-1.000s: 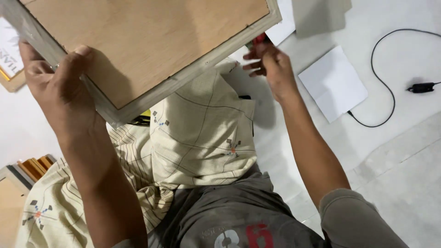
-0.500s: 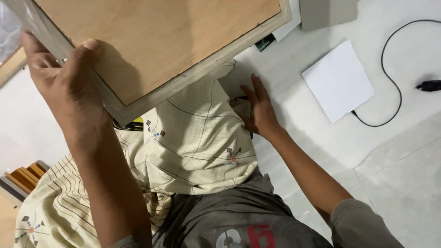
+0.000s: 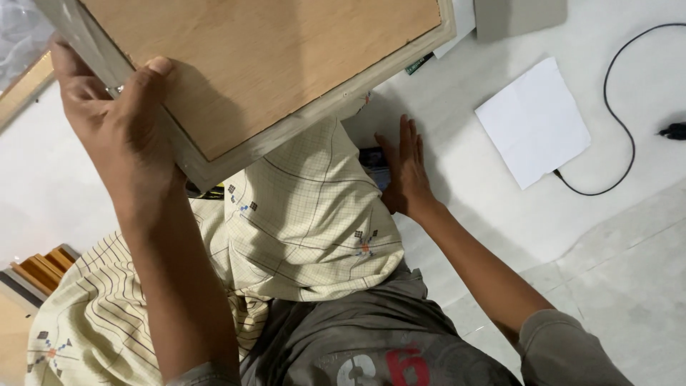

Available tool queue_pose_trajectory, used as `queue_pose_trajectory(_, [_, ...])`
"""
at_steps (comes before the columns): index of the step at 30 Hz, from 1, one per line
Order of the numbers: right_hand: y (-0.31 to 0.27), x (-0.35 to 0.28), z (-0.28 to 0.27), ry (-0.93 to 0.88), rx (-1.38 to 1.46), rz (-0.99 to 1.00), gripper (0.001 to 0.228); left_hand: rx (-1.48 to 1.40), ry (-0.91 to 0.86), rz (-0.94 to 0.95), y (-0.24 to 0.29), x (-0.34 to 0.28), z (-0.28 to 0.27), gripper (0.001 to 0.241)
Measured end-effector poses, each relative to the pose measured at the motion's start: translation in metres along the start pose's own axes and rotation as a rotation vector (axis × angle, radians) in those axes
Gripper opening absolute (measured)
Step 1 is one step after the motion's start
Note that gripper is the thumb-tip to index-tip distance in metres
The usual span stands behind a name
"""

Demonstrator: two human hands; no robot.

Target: The person wipes the glass of a picture frame with a cloth, places a gray backing board and a plastic sheet inside, adds a wooden back panel, and flips the frame to reveal a printed image. They then wipe the frame's back with a brush.

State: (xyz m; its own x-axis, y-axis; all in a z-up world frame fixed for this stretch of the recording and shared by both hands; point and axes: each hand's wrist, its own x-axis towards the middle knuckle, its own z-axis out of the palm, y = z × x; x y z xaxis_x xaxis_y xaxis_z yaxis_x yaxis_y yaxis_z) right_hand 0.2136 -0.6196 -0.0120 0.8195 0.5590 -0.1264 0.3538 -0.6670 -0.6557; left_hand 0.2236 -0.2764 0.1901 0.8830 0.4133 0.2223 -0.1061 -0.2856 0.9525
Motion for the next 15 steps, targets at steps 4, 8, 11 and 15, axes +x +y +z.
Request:
queue_pose_trajectory(4, [0.003,0.005,0.002,0.045,0.000,-0.044,0.092,-0.059,-0.069,0.037,0.000,0.007,0.007,0.042])
queue_pose_trajectory(8, [0.011,0.011,0.006,-0.009,-0.024,-0.097,0.090,-0.012,-0.050,0.006,-0.002,0.014,0.013,0.038])
queue_pose_trajectory(11, [0.017,0.018,0.011,0.033,-0.005,-0.178,0.079,-0.020,-0.059,0.022,-0.013,0.017,0.014,0.040])
queue_pose_trajectory(15, [0.019,0.024,0.009,0.085,-0.010,-0.256,0.062,-0.041,-0.082,0.059,-0.027,0.019,0.009,0.043])
